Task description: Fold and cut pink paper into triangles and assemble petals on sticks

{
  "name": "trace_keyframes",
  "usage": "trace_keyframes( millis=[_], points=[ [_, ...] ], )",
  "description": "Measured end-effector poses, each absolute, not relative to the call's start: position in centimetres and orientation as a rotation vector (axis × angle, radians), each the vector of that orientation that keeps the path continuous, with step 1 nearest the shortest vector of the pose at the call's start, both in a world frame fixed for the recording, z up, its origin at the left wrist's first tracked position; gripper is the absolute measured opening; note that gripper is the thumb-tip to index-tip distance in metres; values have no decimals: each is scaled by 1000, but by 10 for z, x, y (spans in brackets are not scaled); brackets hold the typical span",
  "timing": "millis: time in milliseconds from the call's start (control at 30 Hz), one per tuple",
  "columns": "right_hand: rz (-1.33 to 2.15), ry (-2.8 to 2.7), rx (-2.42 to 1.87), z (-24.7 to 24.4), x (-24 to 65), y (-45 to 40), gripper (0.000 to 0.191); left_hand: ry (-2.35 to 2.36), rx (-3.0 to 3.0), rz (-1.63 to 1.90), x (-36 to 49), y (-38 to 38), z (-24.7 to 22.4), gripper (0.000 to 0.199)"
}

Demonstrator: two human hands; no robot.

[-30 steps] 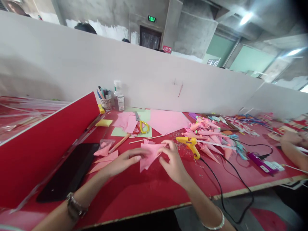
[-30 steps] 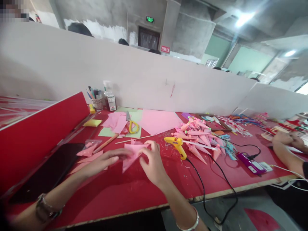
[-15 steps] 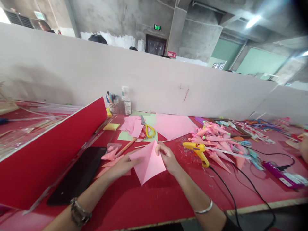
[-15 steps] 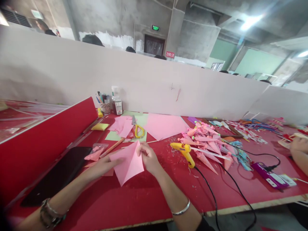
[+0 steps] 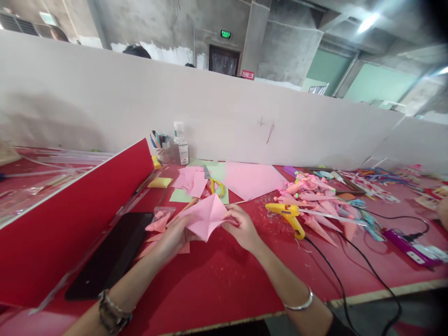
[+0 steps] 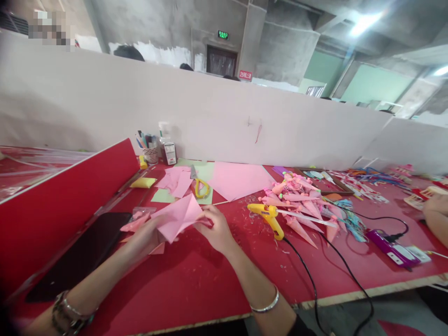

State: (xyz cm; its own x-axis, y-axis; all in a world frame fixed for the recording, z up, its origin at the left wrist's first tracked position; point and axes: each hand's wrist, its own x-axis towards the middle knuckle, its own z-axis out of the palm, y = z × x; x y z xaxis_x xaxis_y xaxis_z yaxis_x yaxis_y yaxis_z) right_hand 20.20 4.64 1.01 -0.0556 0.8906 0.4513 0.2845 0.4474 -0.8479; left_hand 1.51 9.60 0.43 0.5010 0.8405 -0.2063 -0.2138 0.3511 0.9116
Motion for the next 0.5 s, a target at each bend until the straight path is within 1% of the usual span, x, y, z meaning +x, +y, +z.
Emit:
trace_keyframes(
  millis=[100,200,300,367,500],
  points=[
    [704,-1490,-1094,9,202,48,15,660,1110,688,14,95,-1,48],
    [783,-1436,-1141,9,200,47,20,848,1350,657,14,89,-2,48],
    [884,-1411,-1135,9,196,44,18,1180,1509,663,16,79,5,45],
    [908,-1388,-1134,9,194,43,16,1314,1597,674,18,75,10,45],
    [965,-1214,-1071,7,191,44,13,1271,1614,773,22,74,13,40]
  ],
)
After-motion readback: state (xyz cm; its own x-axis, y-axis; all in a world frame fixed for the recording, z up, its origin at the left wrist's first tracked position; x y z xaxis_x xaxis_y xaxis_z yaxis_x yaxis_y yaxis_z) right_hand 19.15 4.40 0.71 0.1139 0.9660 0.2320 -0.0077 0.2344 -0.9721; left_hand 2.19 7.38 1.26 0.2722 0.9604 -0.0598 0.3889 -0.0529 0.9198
